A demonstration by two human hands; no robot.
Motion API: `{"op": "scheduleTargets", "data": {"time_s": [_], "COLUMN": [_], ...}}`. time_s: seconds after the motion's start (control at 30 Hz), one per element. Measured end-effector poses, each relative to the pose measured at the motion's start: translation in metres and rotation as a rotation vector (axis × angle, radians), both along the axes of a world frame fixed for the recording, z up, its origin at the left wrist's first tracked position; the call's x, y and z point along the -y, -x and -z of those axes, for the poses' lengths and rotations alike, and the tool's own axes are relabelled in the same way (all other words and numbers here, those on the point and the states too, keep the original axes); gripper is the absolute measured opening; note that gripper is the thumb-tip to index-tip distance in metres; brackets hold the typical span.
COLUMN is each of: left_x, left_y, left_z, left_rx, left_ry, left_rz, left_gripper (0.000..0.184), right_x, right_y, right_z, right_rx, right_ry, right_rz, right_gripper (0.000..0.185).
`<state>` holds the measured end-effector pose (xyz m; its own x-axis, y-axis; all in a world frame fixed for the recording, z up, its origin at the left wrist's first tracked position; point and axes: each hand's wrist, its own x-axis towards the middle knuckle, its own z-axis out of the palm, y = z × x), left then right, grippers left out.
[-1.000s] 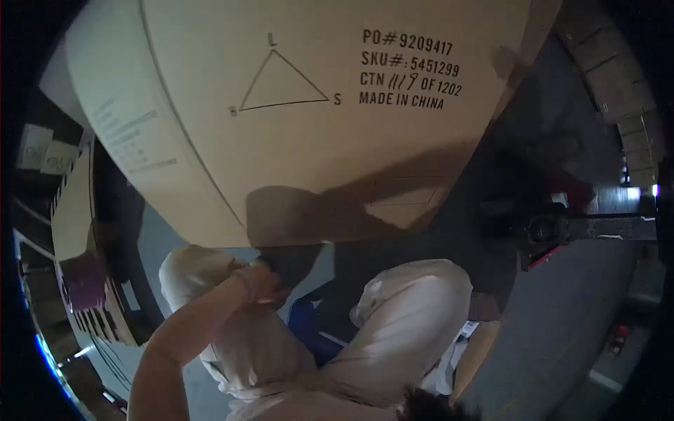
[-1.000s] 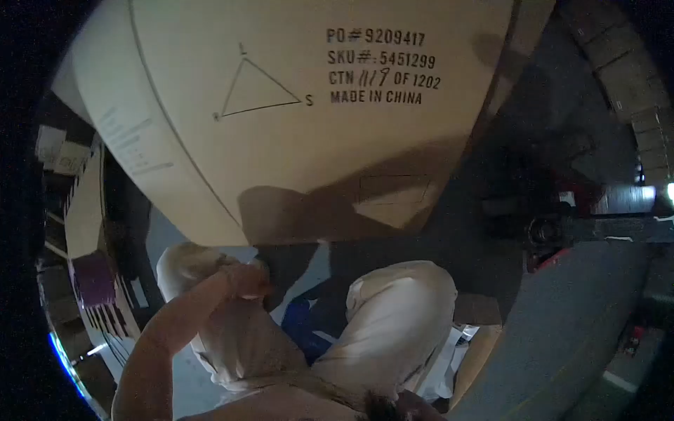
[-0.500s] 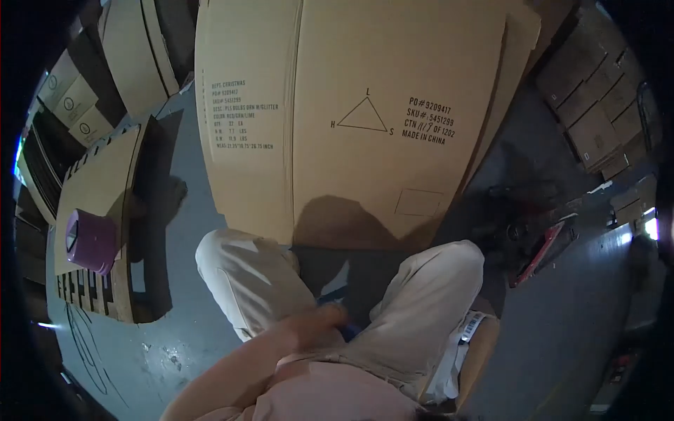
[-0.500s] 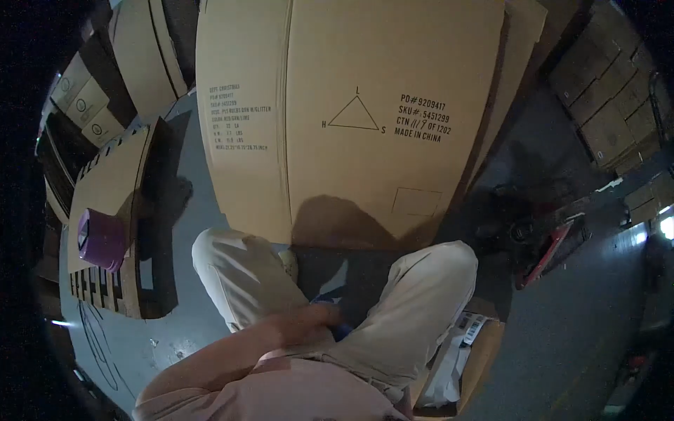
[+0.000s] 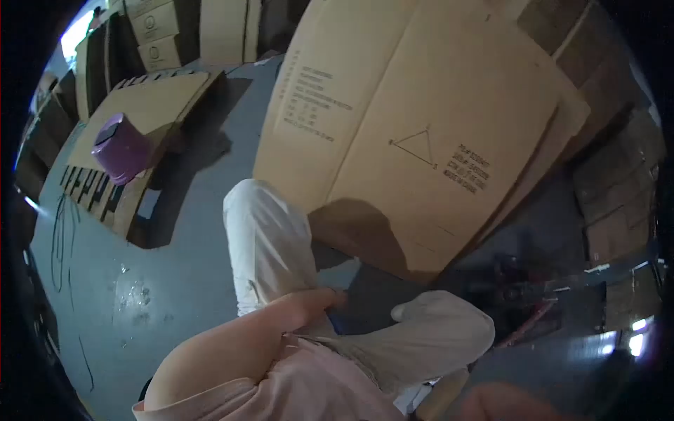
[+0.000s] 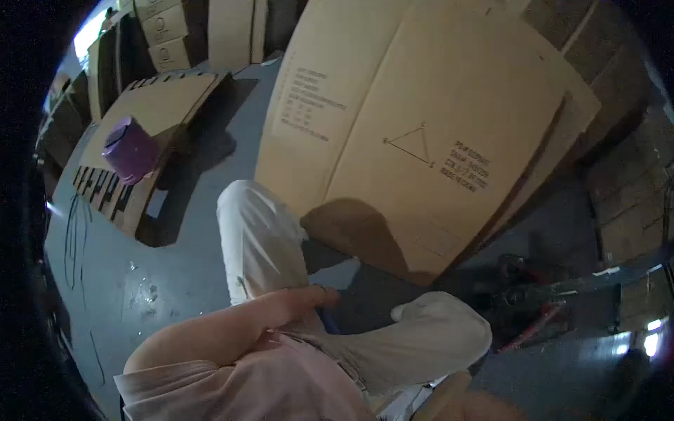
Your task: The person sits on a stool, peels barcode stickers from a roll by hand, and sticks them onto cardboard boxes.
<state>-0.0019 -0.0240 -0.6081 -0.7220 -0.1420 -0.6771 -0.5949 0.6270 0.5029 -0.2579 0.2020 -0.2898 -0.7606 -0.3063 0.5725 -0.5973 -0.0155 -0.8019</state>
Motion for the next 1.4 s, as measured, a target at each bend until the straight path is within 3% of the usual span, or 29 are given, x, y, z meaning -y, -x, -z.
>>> {"op": "scheduleTargets", "data": {"time_s": [0.27,0.33,0.4,0.47,0.53,0.6,0.7,0.77,0.83,0.87,0.9,0.93,0.97,1.0,1.03,1.07,1.1,1.17,1.23,1.27,1.3,1.4], "left_x": [-0.003,-0.005,-0.005,0.007,-0.009,0.002,0.004,-0.004,0.001,0.007,0.013,0.013,0.011,0.010,0.011,0.009,0.009,0.015,0.014,0.015,0.019,0.023], "left_y": [0.001,0.000,-0.019,-0.011,-0.024,-0.012,-0.007,-0.010,-0.009,-0.013,-0.014,-0.018,-0.025,-0.023,-0.012,-0.006,-0.011,-0.021,-0.020,-0.020,-0.020,-0.022], "left_z": [0.093,0.087,-0.017,0.032,0.024,-0.003,0.055,0.007,0.046,0.067,0.076,0.085,0.079,0.062,0.028,0.012,0.021,0.037,0.033,0.029,0.035,0.027], "left_rx": [0.201,0.170,0.070,0.012,-0.039,0.175,0.223,0.036,0.070,0.000,-0.075,-0.108,-0.123,-0.096,0.004,0.104,0.132,0.121,0.052,-0.031,-0.019,0.013], "left_ry": [0.042,0.073,0.138,0.181,0.188,-0.079,-0.029,0.110,-0.072,0.004,0.072,0.003,-0.075,-0.085,-0.016,0.057,0.050,-0.031,-0.016,0.005,0.008,-0.047], "left_rz": [0.216,0.140,-0.038,0.305,0.639,0.021,0.138,0.112,0.030,0.155,0.282,0.124,-0.042,0.040,0.131,0.211,0.263,0.131,0.191,0.227,0.238,0.219], "left_gripper": [0.038,0.037,0.035,0.034,0.033,0.043,0.040,0.033,0.035,0.038,0.041,0.043,0.046,0.046,0.046,0.047,0.047,0.045,0.046,0.046,0.046,0.044], "right_x": [0.026,0.021,0.015,0.003,-0.010,-0.030,-0.070,-0.101,-0.117,-0.116,-0.109,-0.095,-0.083,-0.099,-0.124,-0.145,-0.176,-0.175,-0.165,-0.177,-0.179,-0.175], "right_y": [-0.003,-0.003,-0.005,-0.005,-0.005,-0.006,-0.019,-0.040,-0.059,-0.062,-0.056,-0.040,-0.015,-0.002,0.026,0.045,0.051,0.022,0.007,0.011,0.008,-0.015], "right_z": [-0.004,-0.009,-0.016,-0.026,-0.043,-0.067,-0.108,-0.136,-0.149,-0.144,-0.126,-0.096,-0.048,0.007,0.107,0.194,0.284,0.299,0.293,0.331,0.347,0.373], "right_rx": [-0.005,-0.022,-0.043,-0.071,-0.107,-0.171,-0.282,-0.364,-0.398,-0.365,-0.269,-0.103,0.013,0.267,0.498,0.633,0.332,0.456,0.458,0.339,0.355,0.810], "right_ry": [-0.074,-0.061,-0.033,0.009,0.056,0.171,0.451,0.674,0.847,0.891,0.853,0.694,0.283,-0.280,-0.366,-0.664,-0.414,-0.476,-0.767,-0.917,-0.914,-1.406], "right_rz": [-0.019,-0.005,0.019,0.046,0.078,0.110,0.059,-0.034,-0.178,-0.259,-0.300,-0.282,-0.118,0.300,0.457,0.539,0.291,0.403,0.412,0.334,0.337,0.199], "right_gripper": [0.041,0.041,0.041,0.041,0.041,0.041,0.041,0.041,0.041,0.041,0.041,0.041,0.041,0.043,0.040,0.033,0.028,0.030,0.033,0.044,0.044,0.062]}}
